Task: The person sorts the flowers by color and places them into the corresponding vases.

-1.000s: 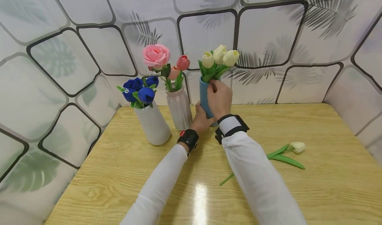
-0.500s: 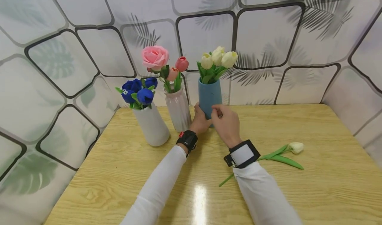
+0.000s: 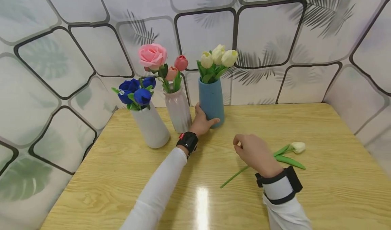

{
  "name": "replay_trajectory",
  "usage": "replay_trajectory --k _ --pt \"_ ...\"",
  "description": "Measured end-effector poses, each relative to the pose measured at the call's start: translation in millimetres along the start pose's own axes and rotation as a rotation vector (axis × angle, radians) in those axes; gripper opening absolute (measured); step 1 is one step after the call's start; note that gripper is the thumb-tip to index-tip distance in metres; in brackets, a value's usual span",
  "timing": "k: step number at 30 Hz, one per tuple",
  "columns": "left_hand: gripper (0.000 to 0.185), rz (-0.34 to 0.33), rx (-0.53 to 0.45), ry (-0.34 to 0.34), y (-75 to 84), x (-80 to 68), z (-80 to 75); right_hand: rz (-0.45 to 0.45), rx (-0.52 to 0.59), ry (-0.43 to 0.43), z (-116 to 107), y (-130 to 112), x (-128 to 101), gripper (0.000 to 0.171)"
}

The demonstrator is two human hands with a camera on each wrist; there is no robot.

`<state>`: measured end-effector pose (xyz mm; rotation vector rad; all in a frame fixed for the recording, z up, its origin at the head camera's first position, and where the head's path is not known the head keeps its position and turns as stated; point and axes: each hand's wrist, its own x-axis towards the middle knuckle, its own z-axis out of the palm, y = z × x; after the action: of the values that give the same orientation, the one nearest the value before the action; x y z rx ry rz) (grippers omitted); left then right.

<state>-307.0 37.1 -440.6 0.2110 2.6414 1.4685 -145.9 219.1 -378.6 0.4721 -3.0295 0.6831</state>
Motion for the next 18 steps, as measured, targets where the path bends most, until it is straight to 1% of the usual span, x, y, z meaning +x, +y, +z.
replay_trajectory --k 4,6,9,12,14,18 --pt "0.105 0.003 -0.003 -0.033 -0.3 0.6 -2.0 0.021 -0.073 -0.213 -6 2 -11 0.018" --pt "0.105 0.004 -0.014 -0.041 -0.3 -0.8 -2.6 0.040 -0.090 -0.321 -2 2 -13 0.025" --pt "0.105 -0.008 -0.012 -0.031 -1.5 -1.8 -3.2 0.082 -0.090 -0.431 8 0 -13 0.037" --pt "0.104 -0.009 -0.008 -0.019 -2.0 -3.2 -4.4 0.093 -0.099 -0.471 20 -1 -11 0.045" --pt "0.104 -0.006 -0.002 -0.019 -1.6 -3.9 -5.1 0.084 -0.098 -0.466 27 -1 -10 0.046" --pt "0.104 0.005 -0.004 -0.021 1.3 -5.8 -7.2 0.051 -0.080 -0.439 33 0 -8 0.042"
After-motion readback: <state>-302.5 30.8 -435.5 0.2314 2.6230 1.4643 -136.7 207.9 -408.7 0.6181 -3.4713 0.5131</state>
